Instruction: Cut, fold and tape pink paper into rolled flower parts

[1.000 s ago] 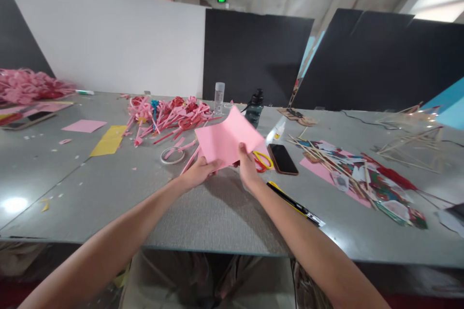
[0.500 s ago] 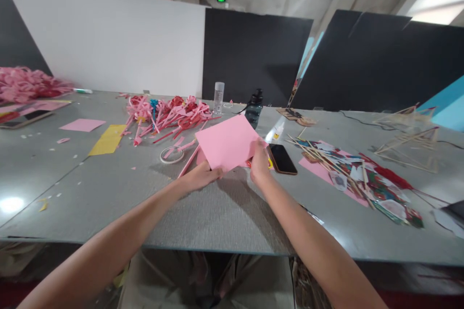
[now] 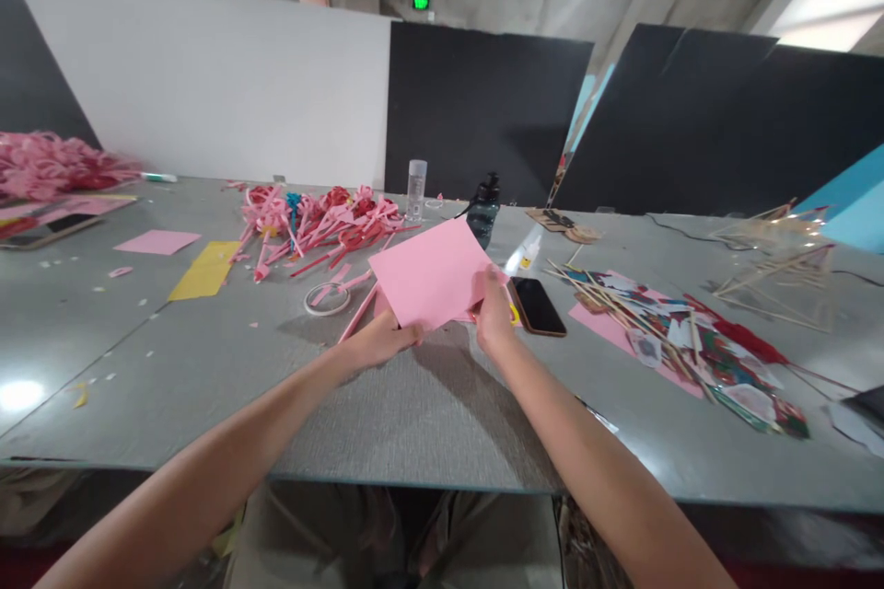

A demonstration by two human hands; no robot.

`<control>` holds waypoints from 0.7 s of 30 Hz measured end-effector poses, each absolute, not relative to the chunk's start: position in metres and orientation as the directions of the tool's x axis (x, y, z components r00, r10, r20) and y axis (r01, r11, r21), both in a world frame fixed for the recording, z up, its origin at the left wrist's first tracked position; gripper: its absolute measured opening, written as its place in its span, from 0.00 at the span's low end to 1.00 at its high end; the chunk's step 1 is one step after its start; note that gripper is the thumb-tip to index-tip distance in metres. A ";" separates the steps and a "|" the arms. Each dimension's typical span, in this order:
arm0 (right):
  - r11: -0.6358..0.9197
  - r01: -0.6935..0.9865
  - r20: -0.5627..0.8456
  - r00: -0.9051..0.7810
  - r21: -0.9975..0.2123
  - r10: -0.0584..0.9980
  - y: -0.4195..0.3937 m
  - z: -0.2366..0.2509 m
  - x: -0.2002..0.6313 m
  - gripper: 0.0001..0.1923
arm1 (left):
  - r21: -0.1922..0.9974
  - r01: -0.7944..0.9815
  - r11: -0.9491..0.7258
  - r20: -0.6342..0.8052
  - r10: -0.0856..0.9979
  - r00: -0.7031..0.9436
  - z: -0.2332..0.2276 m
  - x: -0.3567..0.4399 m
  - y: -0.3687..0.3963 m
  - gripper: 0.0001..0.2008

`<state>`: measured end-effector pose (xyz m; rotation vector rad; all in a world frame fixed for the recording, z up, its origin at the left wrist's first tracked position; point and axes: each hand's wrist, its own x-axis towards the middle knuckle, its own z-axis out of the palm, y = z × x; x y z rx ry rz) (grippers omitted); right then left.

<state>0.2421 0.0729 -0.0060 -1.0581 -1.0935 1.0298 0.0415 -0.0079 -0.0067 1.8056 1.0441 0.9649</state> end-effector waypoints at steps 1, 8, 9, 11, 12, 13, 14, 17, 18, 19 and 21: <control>0.166 -0.124 0.146 0.160 -0.978 0.976 0.071 -0.004 0.242 0.33 | 0.908 0.272 -0.319 0.214 0.911 0.354 -0.006 0.042 -0.008 0.16; 0.162 -0.094 0.168 -0.071 -0.982 0.983 0.052 0.005 0.229 0.34 | 0.929 0.219 -0.298 0.228 0.928 0.295 -0.001 0.046 -0.007 0.20; 0.166 -0.100 0.172 -0.053 -0.981 0.984 0.050 0.005 0.227 0.33 | 0.932 0.213 -0.294 0.227 0.930 0.289 -0.001 0.046 -0.007 0.21; 0.178 -0.112 0.179 -0.005 -0.978 0.984 0.050 0.005 0.224 0.31 | 0.944 0.191 -0.267 0.207 0.936 0.286 -0.002 0.045 -0.006 0.23; 0.183 -0.120 0.182 0.020 -0.976 0.983 0.051 0.005 0.224 0.30 | 0.953 0.181 -0.243 0.183 0.937 0.297 -0.002 0.045 -0.006 0.24; 0.188 -0.130 0.183 0.046 -0.974 0.982 0.053 0.004 0.224 0.30 | 0.961 0.172 -0.217 0.155 0.936 0.318 -0.003 0.045 -0.006 0.26; 0.193 -0.139 0.184 0.072 -0.971 0.980 0.055 0.004 0.226 0.29 | 0.967 0.165 -0.194 0.128 0.931 0.343 -0.003 0.044 -0.007 0.28; 0.205 -0.170 0.180 0.148 -0.964 0.972 0.064 0.002 0.234 0.28 | 0.975 0.149 -0.166 0.095 0.913 0.397 -0.005 0.042 -0.008 0.33; 0.206 -0.182 0.176 0.171 -0.961 0.970 0.067 0.001 0.237 0.27 | 0.976 0.143 -0.166 0.096 0.911 0.402 -0.004 0.042 -0.009 0.34; 0.206 -0.194 0.169 0.193 -0.959 0.967 0.069 0.001 0.240 0.27 | 0.977 0.135 -0.165 0.097 0.906 0.411 -0.002 0.042 -0.009 0.34; 0.202 -0.217 0.151 0.230 -0.955 0.961 0.073 -0.001 0.244 0.27 | 0.982 0.108 -0.157 0.089 0.880 0.466 0.007 0.042 -0.011 0.35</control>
